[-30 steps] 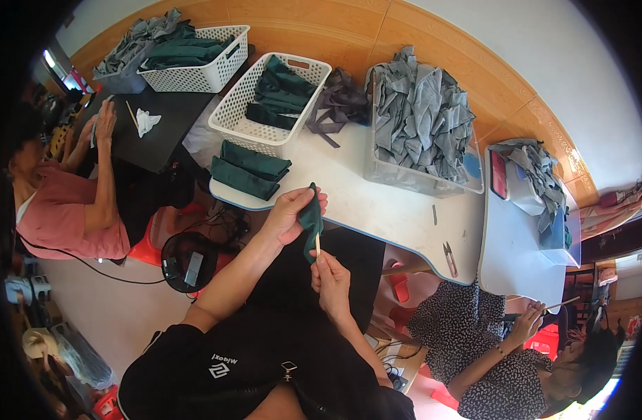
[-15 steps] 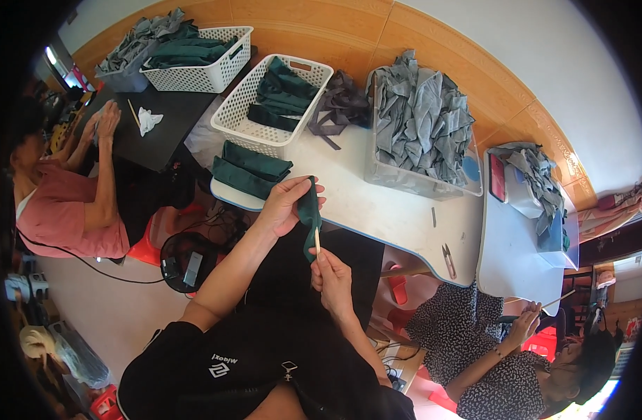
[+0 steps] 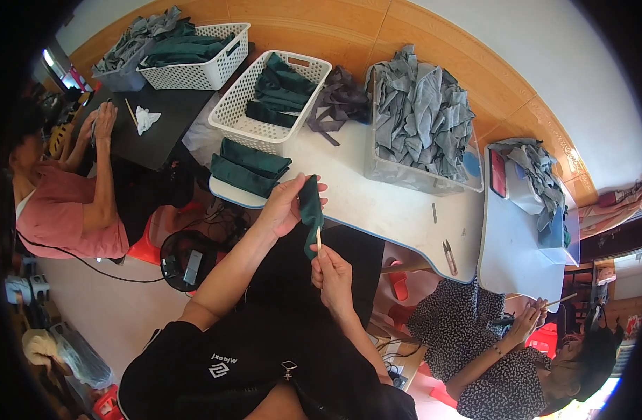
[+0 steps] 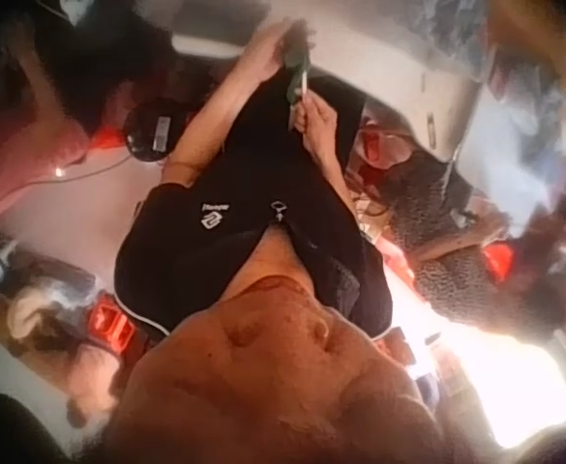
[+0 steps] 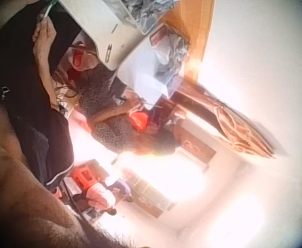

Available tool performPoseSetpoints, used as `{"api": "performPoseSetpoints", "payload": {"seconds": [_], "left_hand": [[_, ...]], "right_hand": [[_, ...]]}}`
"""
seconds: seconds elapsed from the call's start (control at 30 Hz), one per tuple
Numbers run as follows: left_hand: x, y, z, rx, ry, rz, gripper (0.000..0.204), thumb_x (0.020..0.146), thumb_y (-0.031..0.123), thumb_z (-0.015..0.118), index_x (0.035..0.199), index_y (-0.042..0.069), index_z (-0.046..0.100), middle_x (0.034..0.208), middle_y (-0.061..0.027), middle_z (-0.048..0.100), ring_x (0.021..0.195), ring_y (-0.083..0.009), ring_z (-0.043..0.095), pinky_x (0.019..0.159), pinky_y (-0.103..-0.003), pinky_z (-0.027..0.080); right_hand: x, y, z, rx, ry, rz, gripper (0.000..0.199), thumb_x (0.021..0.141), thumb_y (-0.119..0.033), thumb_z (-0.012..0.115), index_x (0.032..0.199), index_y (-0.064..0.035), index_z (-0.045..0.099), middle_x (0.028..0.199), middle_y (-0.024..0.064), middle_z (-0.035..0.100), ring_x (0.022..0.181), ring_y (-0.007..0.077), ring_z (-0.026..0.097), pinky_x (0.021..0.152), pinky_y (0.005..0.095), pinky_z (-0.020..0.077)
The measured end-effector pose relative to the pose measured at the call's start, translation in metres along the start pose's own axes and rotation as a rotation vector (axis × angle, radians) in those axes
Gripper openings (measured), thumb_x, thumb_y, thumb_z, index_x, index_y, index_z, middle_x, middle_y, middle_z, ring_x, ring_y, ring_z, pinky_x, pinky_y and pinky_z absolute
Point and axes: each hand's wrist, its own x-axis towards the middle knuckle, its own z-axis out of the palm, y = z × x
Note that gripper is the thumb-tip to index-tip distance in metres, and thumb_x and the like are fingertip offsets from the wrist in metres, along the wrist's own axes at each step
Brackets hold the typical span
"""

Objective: Turning sewn fabric tubes inside out using a wooden stick in a textile manufacturing setting.

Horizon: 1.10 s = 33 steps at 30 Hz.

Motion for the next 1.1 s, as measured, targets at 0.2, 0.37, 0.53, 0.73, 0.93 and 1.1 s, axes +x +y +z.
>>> {"api": "performPoseSetpoints", "payload": {"seconds": [0.2, 0.37, 0.53, 0.73, 0.93, 1.1], "left_hand": [[0.011, -0.006, -0.008, 0.064, 0.058, 0.072, 0.033, 0.13, 0.026, 0.085, 0.145, -0.003, 0.089, 0.137, -0.0205, 0.095, 0.124, -0.0307, 0.094, 0.107, -0.046, 0.08], [0.006, -0.02, -0.008, 0.004, 0.077, 0.043, 0.033, 0.13, 0.025, 0.085, 0.146, -0.003, 0.088, 0.135, -0.0205, 0.095, 0.12, -0.0295, 0.094, 0.11, -0.046, 0.079], [0.006, -0.014, 0.004, 0.052, 0.052, 0.036, 0.032, 0.129, 0.02, 0.085, 0.149, -0.005, 0.089, 0.135, -0.0201, 0.096, 0.122, -0.0283, 0.094, 0.102, -0.045, 0.081], [0.009, 0.026, 0.014, 0.469, -0.047, 0.249, 0.031, 0.126, 0.016, 0.089, 0.147, -0.007, 0.092, 0.132, -0.0169, 0.098, 0.119, -0.0226, 0.094, 0.106, -0.035, 0.076], [-0.011, 0.055, 0.069, 1.34, -0.378, 0.943, 0.024, 0.107, 0.01, 0.101, 0.129, 0.001, 0.097, 0.122, -0.0129, 0.096, 0.117, -0.032, 0.091, 0.106, -0.044, 0.072], [-0.055, 0.027, 0.082, 1.562, -0.716, 1.164, 0.03, 0.099, 0.008, 0.101, 0.127, 0.003, 0.094, 0.128, -0.0114, 0.094, 0.113, -0.0327, 0.088, 0.105, -0.047, 0.075]], "right_hand": [[-0.004, 0.009, -0.004, -0.005, -0.008, 0.049, 0.033, 0.14, -0.028, 0.068, 0.155, -0.0025, 0.083, 0.092, -0.0065, 0.057, 0.068, 0.0029, 0.036, 0.058, 0.0251, 0.0253], [-0.002, 0.013, 0.002, 0.001, 0.013, -0.015, 0.033, 0.14, -0.028, 0.068, 0.156, -0.0024, 0.083, 0.092, -0.0064, 0.056, 0.068, 0.0028, 0.036, 0.059, 0.0253, 0.0254], [0.002, 0.01, 0.002, 0.003, 0.008, -0.032, 0.034, 0.14, -0.028, 0.067, 0.156, -0.0021, 0.083, 0.092, -0.0064, 0.056, 0.067, 0.0029, 0.036, 0.059, 0.0254, 0.0255], [-0.007, -0.005, -0.018, -0.036, -0.023, -0.03, 0.033, 0.14, -0.026, 0.068, 0.154, -0.0025, 0.086, 0.092, -0.0063, 0.059, 0.066, 0.0026, 0.038, 0.058, 0.0254, 0.0274], [-0.004, -0.002, -0.041, -0.054, 0.009, 0.06, 0.034, 0.14, -0.028, 0.069, 0.154, -0.0035, 0.086, 0.092, -0.0069, 0.058, 0.066, 0.0026, 0.037, 0.057, 0.0254, 0.0267], [0.024, -0.016, -0.055, -0.014, 0.043, 0.082, 0.034, 0.139, -0.03, 0.071, 0.155, -0.0049, 0.087, 0.091, -0.0083, 0.058, 0.066, 0.0028, 0.038, 0.056, 0.0262, 0.0265]]}}
